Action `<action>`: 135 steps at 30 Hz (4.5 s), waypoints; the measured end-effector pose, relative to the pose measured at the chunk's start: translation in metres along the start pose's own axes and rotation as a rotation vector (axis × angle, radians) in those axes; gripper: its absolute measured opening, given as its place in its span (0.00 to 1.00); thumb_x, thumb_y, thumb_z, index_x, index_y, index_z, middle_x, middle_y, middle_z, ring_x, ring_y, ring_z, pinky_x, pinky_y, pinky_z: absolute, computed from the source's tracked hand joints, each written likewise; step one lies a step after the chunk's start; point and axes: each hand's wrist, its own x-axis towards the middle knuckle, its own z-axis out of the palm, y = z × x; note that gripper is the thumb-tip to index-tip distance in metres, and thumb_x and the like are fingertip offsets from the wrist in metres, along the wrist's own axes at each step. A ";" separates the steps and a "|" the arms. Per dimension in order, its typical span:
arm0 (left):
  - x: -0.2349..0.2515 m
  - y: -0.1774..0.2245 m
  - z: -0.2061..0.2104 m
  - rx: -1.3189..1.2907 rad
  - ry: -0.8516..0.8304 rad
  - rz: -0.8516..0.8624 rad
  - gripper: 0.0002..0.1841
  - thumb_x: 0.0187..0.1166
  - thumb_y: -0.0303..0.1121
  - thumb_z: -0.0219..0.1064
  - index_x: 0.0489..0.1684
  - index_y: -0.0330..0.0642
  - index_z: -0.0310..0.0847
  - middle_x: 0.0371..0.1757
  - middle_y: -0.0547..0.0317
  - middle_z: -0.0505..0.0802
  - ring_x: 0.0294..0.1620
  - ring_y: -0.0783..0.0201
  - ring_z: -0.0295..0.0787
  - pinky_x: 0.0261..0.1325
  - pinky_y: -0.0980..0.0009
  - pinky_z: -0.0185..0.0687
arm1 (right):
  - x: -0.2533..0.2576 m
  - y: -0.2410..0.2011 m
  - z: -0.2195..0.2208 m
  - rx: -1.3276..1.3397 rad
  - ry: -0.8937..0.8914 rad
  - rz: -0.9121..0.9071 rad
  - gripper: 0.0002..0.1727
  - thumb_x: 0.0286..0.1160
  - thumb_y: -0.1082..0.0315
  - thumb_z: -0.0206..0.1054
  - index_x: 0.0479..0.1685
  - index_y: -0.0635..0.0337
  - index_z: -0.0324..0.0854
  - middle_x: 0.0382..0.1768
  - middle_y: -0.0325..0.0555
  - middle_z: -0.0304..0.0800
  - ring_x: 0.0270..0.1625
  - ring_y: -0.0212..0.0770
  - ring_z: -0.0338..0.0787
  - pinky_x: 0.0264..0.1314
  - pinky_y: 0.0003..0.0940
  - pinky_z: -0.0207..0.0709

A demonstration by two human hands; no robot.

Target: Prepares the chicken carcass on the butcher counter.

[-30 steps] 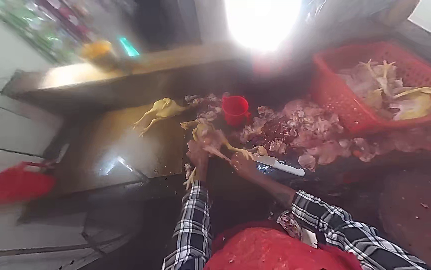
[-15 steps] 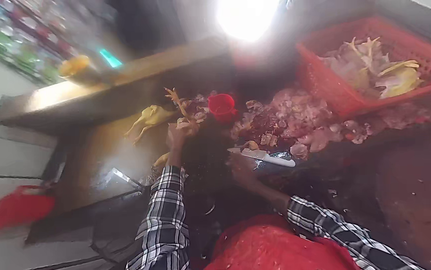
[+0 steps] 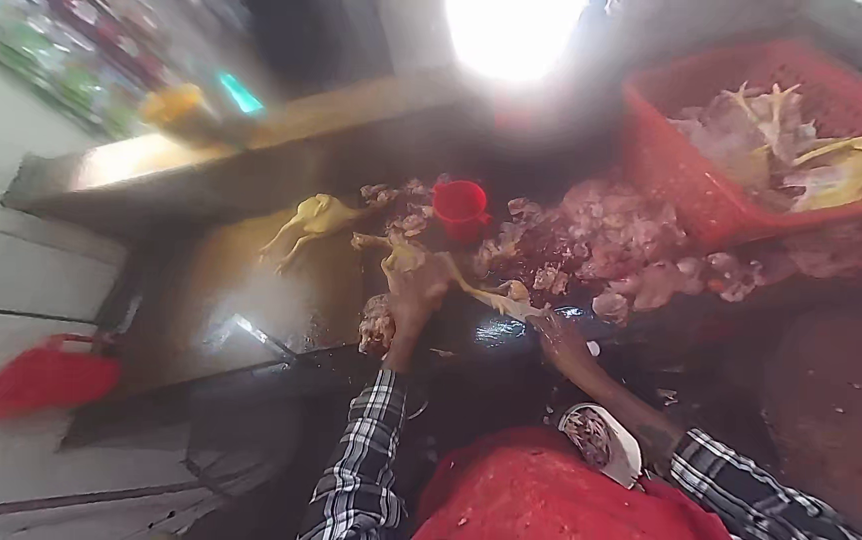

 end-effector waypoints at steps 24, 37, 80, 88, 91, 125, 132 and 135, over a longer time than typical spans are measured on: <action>-0.013 -0.042 0.003 -0.204 -0.219 -0.058 0.24 0.87 0.50 0.57 0.70 0.42 0.79 0.59 0.39 0.92 0.62 0.40 0.89 0.67 0.36 0.80 | 0.069 -0.111 0.013 0.973 -0.795 0.222 0.29 0.93 0.41 0.45 0.84 0.44 0.66 0.29 0.39 0.75 0.21 0.34 0.74 0.24 0.32 0.73; -0.012 -0.020 0.032 0.035 -0.019 -0.002 0.32 0.77 0.40 0.67 0.85 0.59 0.68 0.81 0.35 0.77 0.79 0.28 0.72 0.74 0.24 0.65 | 0.054 -0.096 0.019 1.356 -0.896 0.174 0.23 0.93 0.42 0.43 0.53 0.48 0.74 0.22 0.33 0.71 0.15 0.30 0.70 0.14 0.25 0.68; 0.118 -0.081 -0.021 -0.974 -0.158 0.103 0.39 0.64 0.36 0.80 0.80 0.41 0.71 0.68 0.44 0.88 0.66 0.55 0.88 0.68 0.51 0.86 | 0.293 -0.189 -0.092 1.009 -0.578 -0.248 0.21 0.91 0.61 0.56 0.75 0.60 0.77 0.61 0.55 0.89 0.54 0.48 0.93 0.59 0.49 0.89; 0.050 -0.028 -0.177 -0.362 0.387 0.400 0.40 0.50 0.50 0.87 0.71 0.55 0.81 0.63 0.55 0.91 0.66 0.53 0.86 0.72 0.44 0.78 | 0.156 -0.179 -0.072 1.012 -0.368 -0.297 0.21 0.91 0.65 0.49 0.72 0.60 0.80 0.64 0.52 0.89 0.59 0.42 0.92 0.63 0.45 0.87; 0.021 0.008 -0.207 -0.096 0.549 0.531 0.39 0.48 0.61 0.84 0.67 0.62 0.85 0.65 0.58 0.91 0.71 0.51 0.81 0.81 0.42 0.65 | 0.136 -0.207 -0.055 1.253 -0.304 -0.206 0.23 0.92 0.63 0.51 0.81 0.55 0.74 0.75 0.47 0.83 0.71 0.41 0.87 0.73 0.44 0.83; -0.073 -0.001 -0.147 -1.882 0.457 -0.047 0.16 0.87 0.44 0.48 0.58 0.45 0.74 0.41 0.50 0.90 0.39 0.56 0.91 0.38 0.52 0.91 | 0.110 -0.244 -0.036 1.533 -0.383 -0.387 0.31 0.78 0.59 0.73 0.80 0.58 0.74 0.68 0.46 0.88 0.66 0.38 0.89 0.72 0.39 0.84; -0.057 -0.018 -0.109 -2.078 0.448 0.050 0.21 0.89 0.50 0.41 0.61 0.48 0.74 0.47 0.54 0.90 0.45 0.60 0.90 0.44 0.55 0.90 | 0.113 -0.225 -0.037 1.229 -0.302 -0.442 0.25 0.87 0.59 0.63 0.79 0.59 0.74 0.72 0.48 0.85 0.73 0.36 0.85 0.81 0.38 0.77; -0.060 -0.026 -0.118 -2.053 0.457 0.014 0.20 0.86 0.49 0.43 0.58 0.48 0.75 0.45 0.54 0.90 0.43 0.60 0.90 0.42 0.54 0.89 | 0.112 -0.201 -0.083 0.828 -0.123 -0.383 0.24 0.85 0.46 0.62 0.70 0.46 0.85 0.64 0.41 0.92 0.68 0.37 0.89 0.77 0.46 0.78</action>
